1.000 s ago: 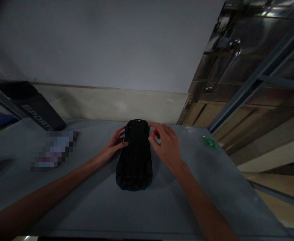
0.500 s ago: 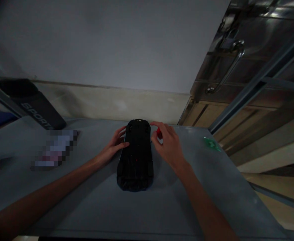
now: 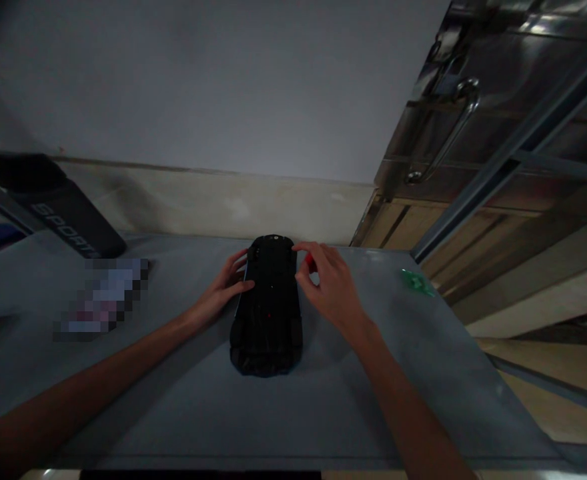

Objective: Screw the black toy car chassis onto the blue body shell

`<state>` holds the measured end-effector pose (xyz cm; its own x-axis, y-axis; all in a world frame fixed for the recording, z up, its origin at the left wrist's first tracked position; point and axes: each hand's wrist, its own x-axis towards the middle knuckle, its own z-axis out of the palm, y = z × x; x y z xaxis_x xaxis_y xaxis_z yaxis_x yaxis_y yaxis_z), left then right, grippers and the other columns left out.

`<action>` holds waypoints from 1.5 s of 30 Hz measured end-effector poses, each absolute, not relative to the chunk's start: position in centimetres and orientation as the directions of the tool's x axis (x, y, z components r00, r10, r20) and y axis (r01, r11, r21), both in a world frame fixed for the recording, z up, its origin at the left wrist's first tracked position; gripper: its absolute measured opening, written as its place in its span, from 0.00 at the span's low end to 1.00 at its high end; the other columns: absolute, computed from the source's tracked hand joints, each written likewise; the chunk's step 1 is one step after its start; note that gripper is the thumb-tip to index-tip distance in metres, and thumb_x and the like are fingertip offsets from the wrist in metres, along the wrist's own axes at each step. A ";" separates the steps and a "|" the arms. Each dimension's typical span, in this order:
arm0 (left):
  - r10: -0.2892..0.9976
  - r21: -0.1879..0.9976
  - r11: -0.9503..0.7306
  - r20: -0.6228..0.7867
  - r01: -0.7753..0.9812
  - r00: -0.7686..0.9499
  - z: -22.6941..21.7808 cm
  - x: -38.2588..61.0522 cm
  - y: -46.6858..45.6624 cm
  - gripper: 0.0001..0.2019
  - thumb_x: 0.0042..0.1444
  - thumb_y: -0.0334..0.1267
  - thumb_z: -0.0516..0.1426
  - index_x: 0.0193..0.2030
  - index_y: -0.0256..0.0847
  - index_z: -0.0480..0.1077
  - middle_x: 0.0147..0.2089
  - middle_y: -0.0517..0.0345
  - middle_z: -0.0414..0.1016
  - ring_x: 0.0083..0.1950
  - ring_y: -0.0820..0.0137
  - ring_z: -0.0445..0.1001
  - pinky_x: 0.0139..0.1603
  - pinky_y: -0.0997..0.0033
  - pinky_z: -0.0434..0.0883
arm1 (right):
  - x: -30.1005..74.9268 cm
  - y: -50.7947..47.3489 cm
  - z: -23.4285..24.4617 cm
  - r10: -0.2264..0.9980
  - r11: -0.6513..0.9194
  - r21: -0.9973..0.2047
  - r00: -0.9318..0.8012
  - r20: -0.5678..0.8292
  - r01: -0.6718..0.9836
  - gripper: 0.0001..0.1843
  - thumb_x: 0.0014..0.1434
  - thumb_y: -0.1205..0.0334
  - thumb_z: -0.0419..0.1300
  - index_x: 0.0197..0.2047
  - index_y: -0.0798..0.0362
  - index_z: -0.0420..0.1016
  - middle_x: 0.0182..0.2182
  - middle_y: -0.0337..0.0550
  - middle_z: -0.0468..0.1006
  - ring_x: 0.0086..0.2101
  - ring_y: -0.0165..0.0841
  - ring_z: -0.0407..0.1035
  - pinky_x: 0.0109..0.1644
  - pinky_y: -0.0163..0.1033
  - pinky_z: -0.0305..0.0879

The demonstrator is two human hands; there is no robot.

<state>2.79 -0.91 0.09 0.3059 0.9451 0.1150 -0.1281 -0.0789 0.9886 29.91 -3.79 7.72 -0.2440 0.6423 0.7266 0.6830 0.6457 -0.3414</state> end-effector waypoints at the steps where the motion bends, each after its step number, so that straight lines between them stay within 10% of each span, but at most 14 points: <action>1: 0.944 0.989 -0.080 0.117 -0.128 0.308 0.0 2.8 -0.9 0.46 0.61 0.48 0.73 0.83 0.58 0.60 0.89 0.46 0.59 0.81 0.41 0.70 0.83 0.30 0.65 | 29.9 -3.8 7.8 0.638 0.648 -0.335 -0.248 0.729 0.684 0.16 0.69 0.67 0.57 0.56 0.44 0.79 0.33 0.39 0.80 0.35 0.41 0.75 0.46 0.47 0.73; 20: 0.952 0.991 -0.047 0.081 -0.122 0.294 0.7 3.0 -1.2 0.47 0.59 0.47 0.74 0.81 0.54 0.60 0.88 0.45 0.60 0.82 0.39 0.68 0.84 0.30 0.62 | 29.6 -3.7 7.5 0.707 0.585 -0.476 -0.126 0.696 0.656 0.07 0.72 0.62 0.58 0.50 0.44 0.76 0.27 0.32 0.73 0.24 0.34 0.68 0.33 0.40 0.63; 45: 0.953 0.989 -0.053 0.090 -0.135 0.288 0.7 3.0 -1.3 0.45 0.59 0.47 0.74 0.81 0.55 0.62 0.88 0.45 0.61 0.82 0.41 0.67 0.83 0.34 0.64 | 30.0 -3.7 7.9 0.691 0.623 -0.406 -0.228 0.686 0.669 0.13 0.71 0.64 0.60 0.56 0.44 0.79 0.30 0.36 0.77 0.30 0.38 0.72 0.42 0.44 0.69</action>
